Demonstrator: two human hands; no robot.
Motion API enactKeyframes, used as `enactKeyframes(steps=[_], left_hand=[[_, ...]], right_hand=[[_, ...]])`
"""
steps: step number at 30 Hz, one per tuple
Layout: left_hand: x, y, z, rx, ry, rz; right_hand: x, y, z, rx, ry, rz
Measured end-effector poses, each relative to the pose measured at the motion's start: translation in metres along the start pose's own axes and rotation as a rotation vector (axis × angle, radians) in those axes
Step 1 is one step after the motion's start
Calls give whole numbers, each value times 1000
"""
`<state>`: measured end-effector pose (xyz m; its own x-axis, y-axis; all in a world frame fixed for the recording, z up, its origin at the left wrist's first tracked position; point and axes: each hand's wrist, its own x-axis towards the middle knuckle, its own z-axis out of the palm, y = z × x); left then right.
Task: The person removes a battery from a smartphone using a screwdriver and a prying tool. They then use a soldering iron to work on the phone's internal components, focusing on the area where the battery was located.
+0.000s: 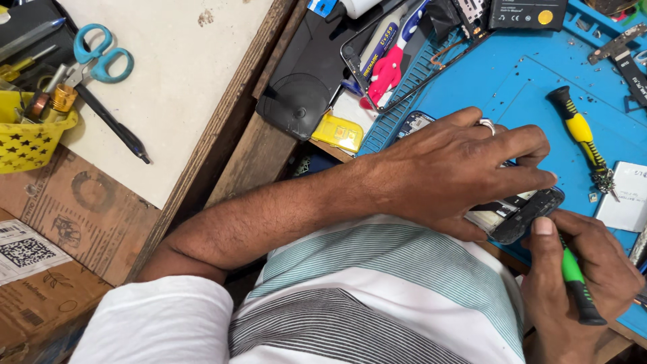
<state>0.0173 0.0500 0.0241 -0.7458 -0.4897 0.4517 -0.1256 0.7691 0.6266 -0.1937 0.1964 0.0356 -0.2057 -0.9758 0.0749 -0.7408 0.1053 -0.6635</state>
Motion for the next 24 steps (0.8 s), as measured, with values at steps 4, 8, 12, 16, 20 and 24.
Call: enactKeyframes(steps=[4,8,12,16,20,24], left_hand=[[-1,-2,-1,13,-13,-7],[0,-4,0,-45,-7,-19],[1,-5,3,-69,-14,-30],[0,-5,2,-14,-3,-22],[-1,-3,-1,30,18,-14],[0,2,-3,12,22,7]], right_hand=[[-1,0,2,-105,22,-75],[-3,7,6,-146,42,-87],[-3,12,7,4,59,-21],[-8,12,6,55,70,-36],[-15,10,4,0,77,-39],[-13,10,4,-116,87,-160]])
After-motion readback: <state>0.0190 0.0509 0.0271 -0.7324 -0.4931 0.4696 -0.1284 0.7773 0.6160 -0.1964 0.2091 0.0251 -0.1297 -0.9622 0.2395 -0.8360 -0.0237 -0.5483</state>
